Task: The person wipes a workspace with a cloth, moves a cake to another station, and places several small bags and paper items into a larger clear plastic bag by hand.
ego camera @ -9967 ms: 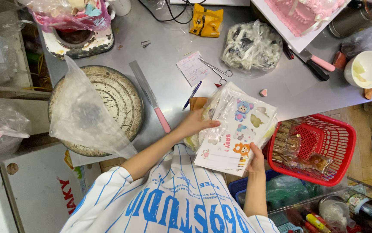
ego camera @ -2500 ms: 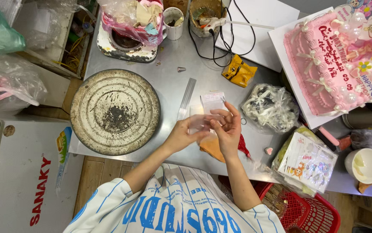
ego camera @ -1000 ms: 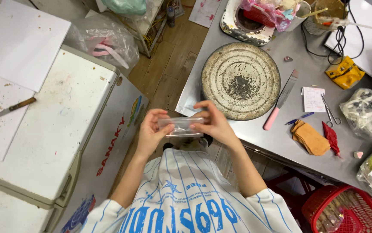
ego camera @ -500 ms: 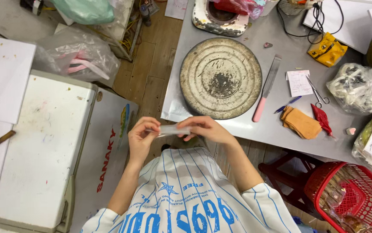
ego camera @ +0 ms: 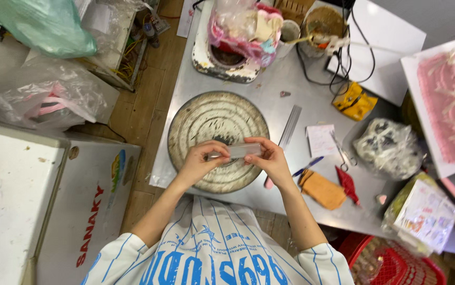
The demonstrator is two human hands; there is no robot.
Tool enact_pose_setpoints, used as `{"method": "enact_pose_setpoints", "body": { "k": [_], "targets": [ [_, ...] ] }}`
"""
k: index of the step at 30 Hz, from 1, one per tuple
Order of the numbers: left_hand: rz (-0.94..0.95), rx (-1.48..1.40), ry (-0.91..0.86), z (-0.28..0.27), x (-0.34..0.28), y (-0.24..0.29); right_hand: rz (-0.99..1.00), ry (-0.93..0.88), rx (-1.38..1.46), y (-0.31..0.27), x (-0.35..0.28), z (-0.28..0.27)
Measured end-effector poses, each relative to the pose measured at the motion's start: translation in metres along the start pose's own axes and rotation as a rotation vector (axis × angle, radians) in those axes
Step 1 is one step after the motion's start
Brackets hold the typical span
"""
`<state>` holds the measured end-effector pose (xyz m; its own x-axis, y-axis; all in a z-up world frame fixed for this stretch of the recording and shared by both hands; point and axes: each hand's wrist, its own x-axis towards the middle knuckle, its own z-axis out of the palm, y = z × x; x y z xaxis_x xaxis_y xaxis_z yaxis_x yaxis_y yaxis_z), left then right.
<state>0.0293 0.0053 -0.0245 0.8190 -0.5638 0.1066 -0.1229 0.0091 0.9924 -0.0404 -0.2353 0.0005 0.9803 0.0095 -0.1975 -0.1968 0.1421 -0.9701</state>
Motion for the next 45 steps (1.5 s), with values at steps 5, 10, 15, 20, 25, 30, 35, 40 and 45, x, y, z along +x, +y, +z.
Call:
{"method": "enact_pose_setpoints", "body": {
  "k": [5, 10, 15, 20, 25, 30, 35, 40, 45],
  "targets": [
    [-0.131, -0.090, 0.168, 0.036, 0.054, -0.025, -0.030, -0.039, -0.232, -0.024, 0.056, -0.047],
    [-0.061, -0.025, 0.244, 0.032, 0.078, -0.033, -0.506, 0.063, -0.346, -0.090, 0.168, -0.142],
    [-0.212, 0.069, 0.356, 0.018, 0.071, -0.043, -0.622, 0.254, -0.588, -0.117, 0.309, -0.178],
    [-0.323, 0.180, 0.414, 0.021, 0.069, -0.053, -0.623, 0.185, -0.845, -0.109, 0.382, -0.183],
    [-0.007, 0.413, 0.422, 0.026, 0.071, -0.051, -0.563, -0.087, -0.964, -0.122, 0.390, -0.180],
    [-0.080, 0.391, 0.378, 0.022, 0.075, -0.043, -0.584, -0.206, -1.044, -0.140, 0.380, -0.173],
    [-0.033, 0.431, 0.365, 0.022, 0.076, -0.042, -0.639, -0.158, -1.261, -0.125, 0.394, -0.164],
    [-0.007, 0.446, 0.355, 0.022, 0.076, -0.044, -0.689, -0.118, -1.308, -0.096, 0.424, -0.164],
    [-0.016, 0.441, 0.342, 0.022, 0.076, -0.045, -0.641, -0.015, -1.321, -0.072, 0.454, -0.168]
  ]
}}
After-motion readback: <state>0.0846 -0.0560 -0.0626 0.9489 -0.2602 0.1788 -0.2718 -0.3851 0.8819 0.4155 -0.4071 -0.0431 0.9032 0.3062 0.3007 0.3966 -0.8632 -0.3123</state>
